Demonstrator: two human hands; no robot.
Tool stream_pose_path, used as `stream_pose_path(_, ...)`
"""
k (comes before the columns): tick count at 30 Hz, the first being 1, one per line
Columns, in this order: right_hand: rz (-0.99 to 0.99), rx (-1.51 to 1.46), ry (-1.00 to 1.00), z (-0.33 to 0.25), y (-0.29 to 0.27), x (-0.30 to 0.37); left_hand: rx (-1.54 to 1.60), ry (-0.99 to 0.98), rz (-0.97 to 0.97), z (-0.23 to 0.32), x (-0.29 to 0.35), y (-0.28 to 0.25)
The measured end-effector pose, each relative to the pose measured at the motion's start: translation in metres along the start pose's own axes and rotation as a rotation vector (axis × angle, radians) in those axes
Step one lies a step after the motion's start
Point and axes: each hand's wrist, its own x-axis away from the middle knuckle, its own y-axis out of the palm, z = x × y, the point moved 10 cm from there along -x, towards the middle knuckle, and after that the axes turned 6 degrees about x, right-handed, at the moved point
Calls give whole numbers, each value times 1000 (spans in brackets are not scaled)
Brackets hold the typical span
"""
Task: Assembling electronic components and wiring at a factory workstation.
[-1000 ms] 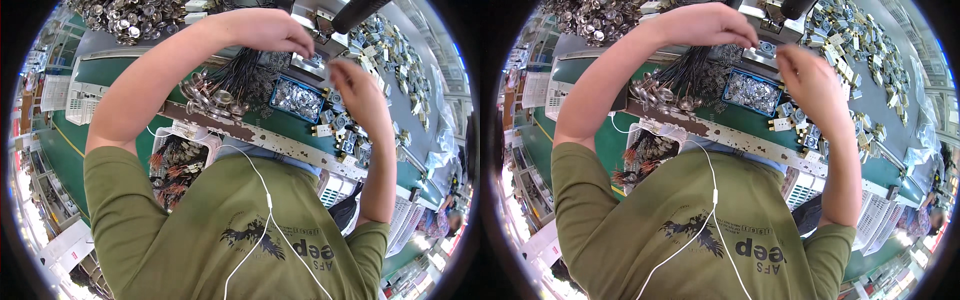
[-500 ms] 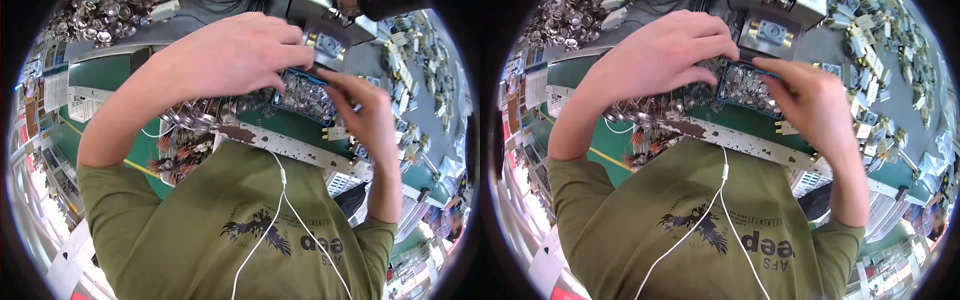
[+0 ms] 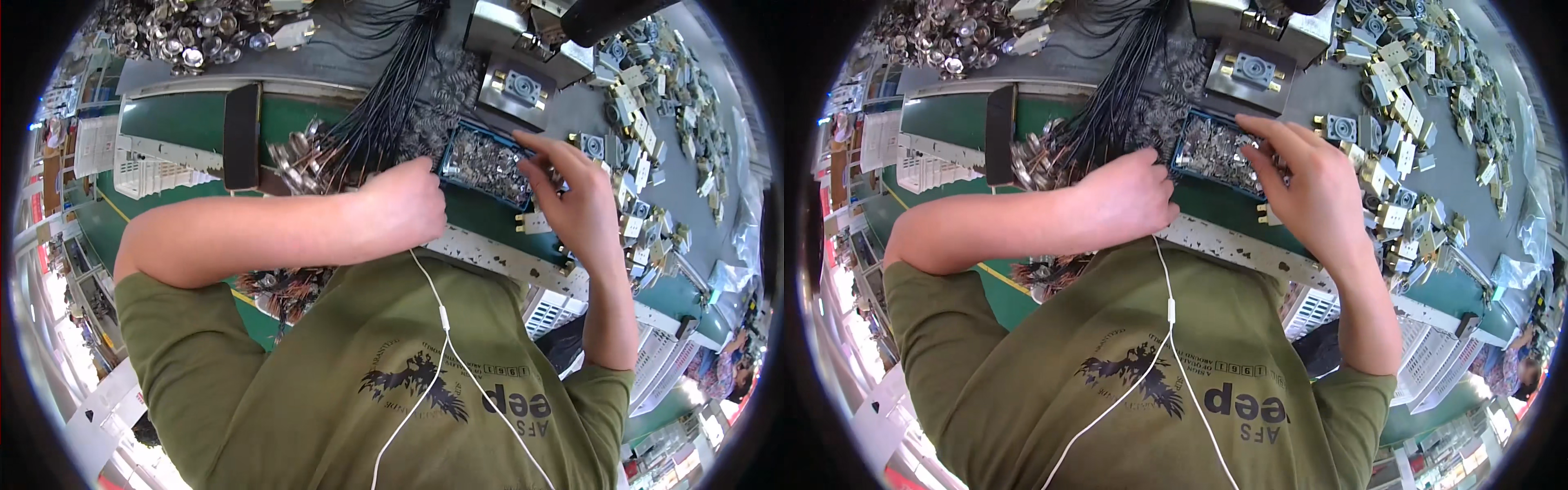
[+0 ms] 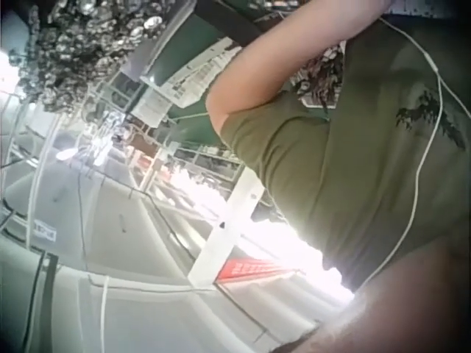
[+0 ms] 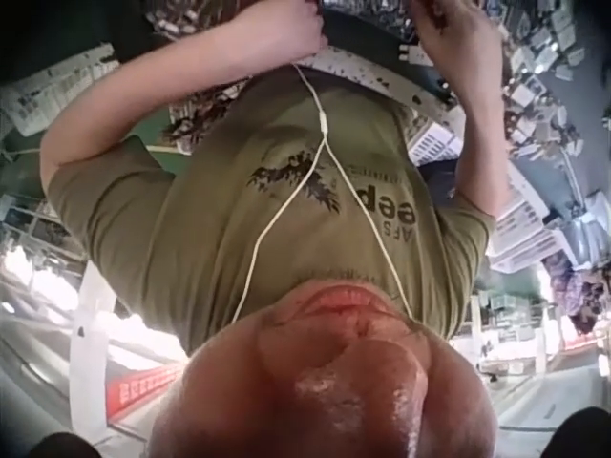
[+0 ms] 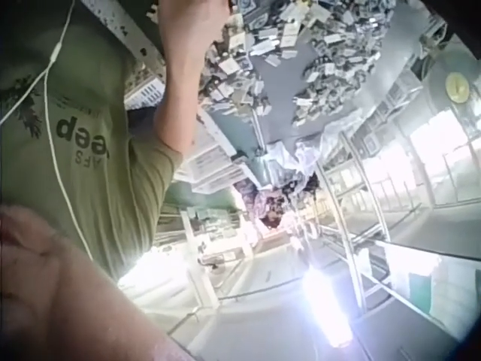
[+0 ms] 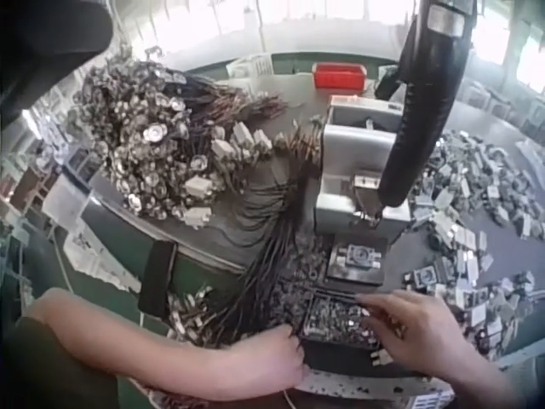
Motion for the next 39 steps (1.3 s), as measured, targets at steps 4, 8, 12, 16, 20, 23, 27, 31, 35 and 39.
stream_pose_path(4,-16,67,3,-6,-6,-12,220,34,181,-3,17,-58)
stream_pose_path(8,9,212,-160,-8,-4,-17,438,-2,486,-49,27,-133)
stream_pose_path(12,79,135,-154,-7,-8,-16,455,-50,812,-117,8,-153)
stream_pose_path(16,21,79,-113,1,-3,-17,347,-69,730,-132,-29,-132)
stream_pose_path(20,49,43,-124,2,-2,-13,290,-44,676,-132,-42,-119)
stream_pose_path(23,46,12,-124,2,-3,-11,297,-18,752,-129,-38,-124)
stream_pose_path(27,57,-9,-114,4,-6,-10,261,-30,747,-127,-42,-122)
stream_pose_path(31,-4,-45,-68,4,-9,-5,232,-37,771,-125,-38,-122)
stream_pose_path(35,61,-222,-86,2,-23,5,228,-89,730,-124,-42,-120)
stream_pose_path(39,45,-398,-36,20,-22,16,268,-30,780,-121,-35,-124)
